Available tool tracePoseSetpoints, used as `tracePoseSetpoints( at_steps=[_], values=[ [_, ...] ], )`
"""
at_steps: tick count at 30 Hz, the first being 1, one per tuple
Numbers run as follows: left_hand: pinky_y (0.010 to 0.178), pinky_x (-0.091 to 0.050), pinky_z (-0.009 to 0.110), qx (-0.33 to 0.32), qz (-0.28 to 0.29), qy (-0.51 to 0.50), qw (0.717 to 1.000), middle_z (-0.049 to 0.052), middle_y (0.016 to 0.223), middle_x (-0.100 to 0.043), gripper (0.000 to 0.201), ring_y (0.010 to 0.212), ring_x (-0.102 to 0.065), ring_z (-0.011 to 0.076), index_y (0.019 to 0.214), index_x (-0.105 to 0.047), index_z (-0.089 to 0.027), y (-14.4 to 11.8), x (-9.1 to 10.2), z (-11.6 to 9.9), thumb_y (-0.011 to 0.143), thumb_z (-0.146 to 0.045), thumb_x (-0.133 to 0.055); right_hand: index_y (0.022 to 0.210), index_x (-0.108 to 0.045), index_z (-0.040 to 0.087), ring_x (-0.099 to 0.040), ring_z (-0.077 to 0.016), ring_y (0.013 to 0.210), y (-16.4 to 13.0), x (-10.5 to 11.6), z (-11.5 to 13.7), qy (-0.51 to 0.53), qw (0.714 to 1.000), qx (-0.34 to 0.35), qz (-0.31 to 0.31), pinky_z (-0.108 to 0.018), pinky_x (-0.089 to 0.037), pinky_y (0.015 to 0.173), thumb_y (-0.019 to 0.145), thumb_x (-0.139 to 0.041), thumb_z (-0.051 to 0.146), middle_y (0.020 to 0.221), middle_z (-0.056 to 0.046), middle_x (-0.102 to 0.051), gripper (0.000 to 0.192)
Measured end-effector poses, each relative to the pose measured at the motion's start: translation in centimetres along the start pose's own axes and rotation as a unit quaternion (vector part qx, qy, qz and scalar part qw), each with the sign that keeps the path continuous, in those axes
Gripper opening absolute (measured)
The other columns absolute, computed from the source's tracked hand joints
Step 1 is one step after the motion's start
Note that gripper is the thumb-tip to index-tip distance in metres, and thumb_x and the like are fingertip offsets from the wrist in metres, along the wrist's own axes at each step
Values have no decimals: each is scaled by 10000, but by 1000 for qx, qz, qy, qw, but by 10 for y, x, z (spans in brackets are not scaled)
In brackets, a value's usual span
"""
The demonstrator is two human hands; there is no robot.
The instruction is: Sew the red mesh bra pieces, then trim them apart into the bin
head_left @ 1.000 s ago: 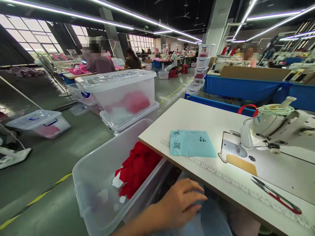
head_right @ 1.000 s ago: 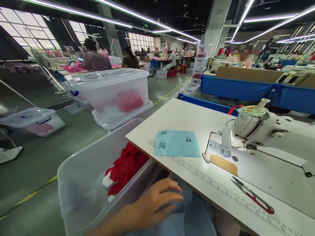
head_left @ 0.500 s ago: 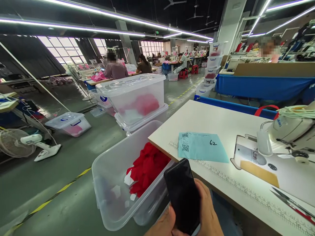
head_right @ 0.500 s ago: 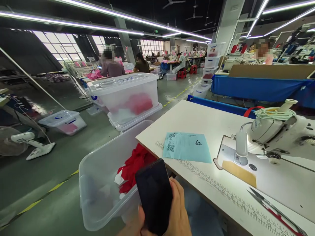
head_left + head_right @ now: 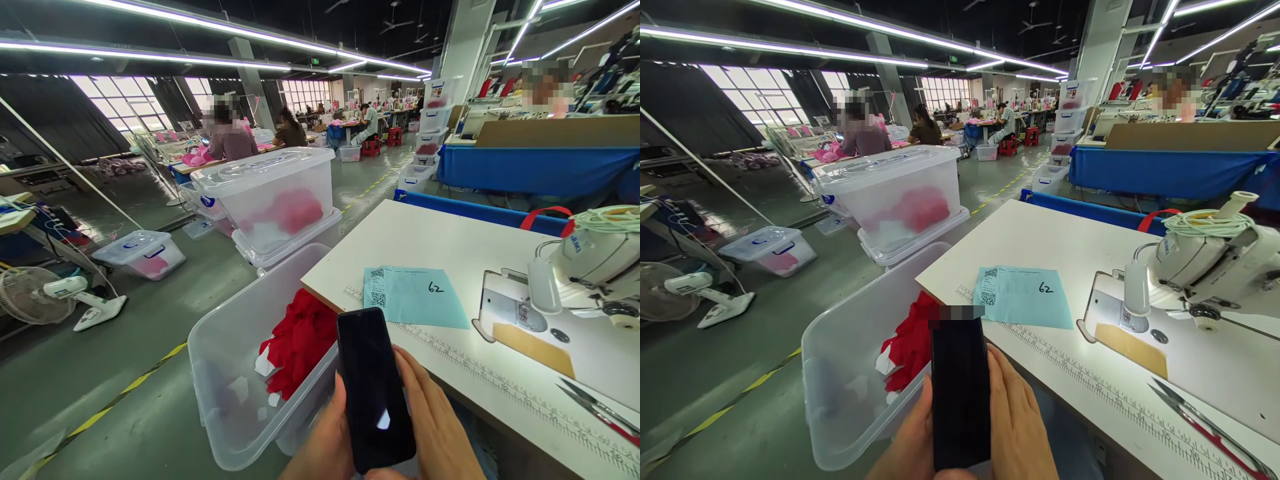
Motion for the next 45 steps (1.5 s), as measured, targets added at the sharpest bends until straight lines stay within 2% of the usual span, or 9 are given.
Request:
tracePoseSetpoints(
  at_steps=[7,17,21,24,26,29,34,40,45],
  values=[
    [978,-444,436,49,20,-184,982,154,1178,-700,733,1074,-661,307,1219,-670,-72,14,5,-2,954,-667,-332,1441,-406,200,-467,-271,1354,-4,31,-7,39,996,-46,-64,-374,-556,982,992,-461,325,1509,-135,-386,468],
    [951,-444,426,63,10,-165,984,139,1112,-717,691,995,-684,305,1284,-626,-83,15,-3,2,934,-642,-421,1452,-457,374,-326,-425,1421,-14,19,13,47,992,92,-67,-560,-569,891,954,-514,281,1645,-145,-98,510],
    [970,-436,434,61,0,-159,985,154,1123,-711,707,1008,-676,309,1240,-652,-64,14,-2,2,921,-656,-435,1456,-417,461,-263,-459,1437,-18,19,11,36,997,48,-52,-632,-541,894,956,-522,301,1660,-86,-40,536],
    [905,-451,409,82,18,-172,981,158,1085,-725,732,941,-689,292,1200,-676,-84,12,-4,5,929,-687,-364,1434,-483,365,-367,-409,1406,-17,22,-7,110,990,-38,-76,-594,-513,982,958,-522,300,1631,-88,-202,482],
    [838,-460,399,140,50,-178,973,173,971,-740,846,847,-694,286,1123,-704,-57,10,-7,16,907,-754,-277,1420,-490,360,-475,-336,1349,-13,18,-25,246,960,-113,-77,-513,-531,996,973,-504,315,1543,-80,-402,450],
    [783,-453,416,245,94,-170,950,187,786,-727,1012,703,-689,300,979,-735,-21,2,-13,39,832,-855,-181,1447,-431,426,-587,-272,1248,-7,2,-40,491,851,-180,-53,-431,-570,950,976,-511,409,1436,-51,-550,478],
    [741,-447,406,250,69,-221,940,107,742,-726,855,555,-669,270,1006,-747,-145,3,-18,55,844,-829,-260,1500,-213,538,-688,-246,1068,-6,-16,-27,658,714,-239,36,-384,-618,803,828,-707,525,1442,-10,-544,834],
    [691,-445,321,236,93,-232,939,159,822,-736,893,693,-682,239,1162,-678,-53,3,-23,56,876,-797,-274,1504,-223,474,-488,-333,1340,-6,-13,-16,700,668,-253,12,-555,-392,1094,722,-793,551,1513,-69,-466,971],
    [699,-463,305,227,93,-209,947,151,858,-736,887,750,-693,223,1233,-643,-67,5,-23,50,886,-789,-261,1502,-205,494,-531,-302,1306,-2,-9,-19,674,702,-233,9,-512,-437,1070,775,-722,596,1514,-54,-467,898]
  ],
)
Point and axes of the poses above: each hand's wrist, its own y-axis towards the middle knuckle, its own x-axis out of the back of the hand, z = x × y, the point moved 8 cm from there along y, towards the middle knuckle
